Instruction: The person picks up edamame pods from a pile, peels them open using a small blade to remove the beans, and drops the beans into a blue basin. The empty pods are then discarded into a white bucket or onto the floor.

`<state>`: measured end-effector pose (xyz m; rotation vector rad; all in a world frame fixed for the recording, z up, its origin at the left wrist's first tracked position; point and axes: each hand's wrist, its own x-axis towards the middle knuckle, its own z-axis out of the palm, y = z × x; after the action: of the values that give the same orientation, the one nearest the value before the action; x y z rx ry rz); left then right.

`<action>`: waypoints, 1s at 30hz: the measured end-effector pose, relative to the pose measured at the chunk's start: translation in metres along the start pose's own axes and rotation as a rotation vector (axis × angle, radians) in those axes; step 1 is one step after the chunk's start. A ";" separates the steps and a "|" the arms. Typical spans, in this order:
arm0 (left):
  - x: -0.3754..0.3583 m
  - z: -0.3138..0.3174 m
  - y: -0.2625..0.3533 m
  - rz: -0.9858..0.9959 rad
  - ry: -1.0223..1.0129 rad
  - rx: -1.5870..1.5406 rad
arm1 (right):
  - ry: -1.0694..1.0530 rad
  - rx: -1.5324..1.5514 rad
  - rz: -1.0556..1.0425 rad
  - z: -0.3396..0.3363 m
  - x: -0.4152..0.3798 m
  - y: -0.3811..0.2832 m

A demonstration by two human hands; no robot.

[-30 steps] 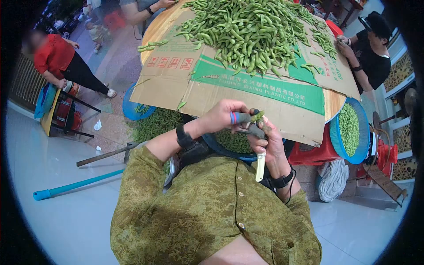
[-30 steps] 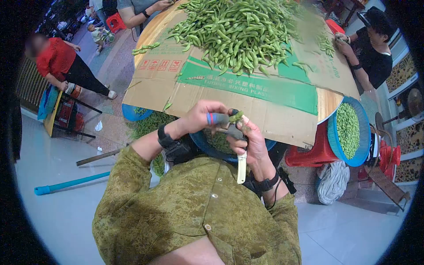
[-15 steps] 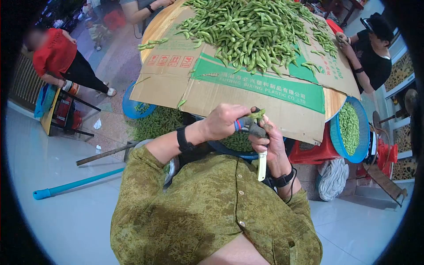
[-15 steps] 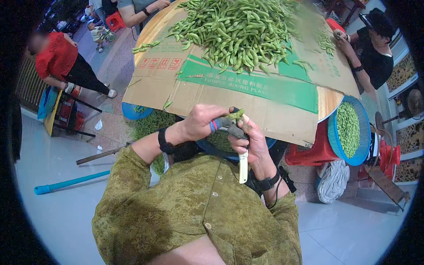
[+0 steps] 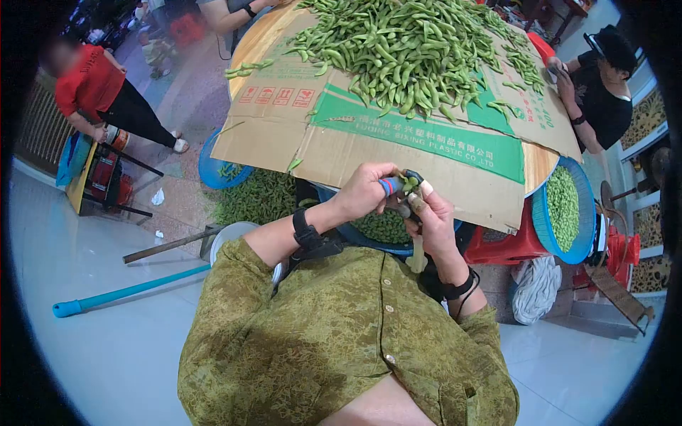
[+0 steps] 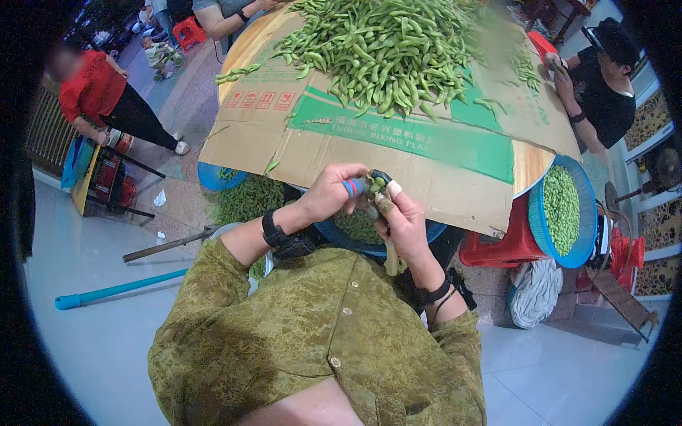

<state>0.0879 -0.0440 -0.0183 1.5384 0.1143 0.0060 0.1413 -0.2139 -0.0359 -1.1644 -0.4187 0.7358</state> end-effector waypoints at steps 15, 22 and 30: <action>0.018 0.016 -0.021 -0.019 0.150 0.041 | 0.061 -0.436 -0.141 0.003 -0.009 0.002; 0.002 0.018 0.004 0.000 -0.030 -0.063 | 0.064 -0.134 0.001 -0.001 -0.006 -0.009; 0.003 0.011 -0.014 0.043 -0.015 0.107 | 0.002 -0.070 0.069 -0.005 -0.010 -0.007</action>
<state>0.0913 -0.0555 -0.0322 1.6469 0.0709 0.0230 0.1393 -0.2260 -0.0309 -1.2505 -0.4067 0.7845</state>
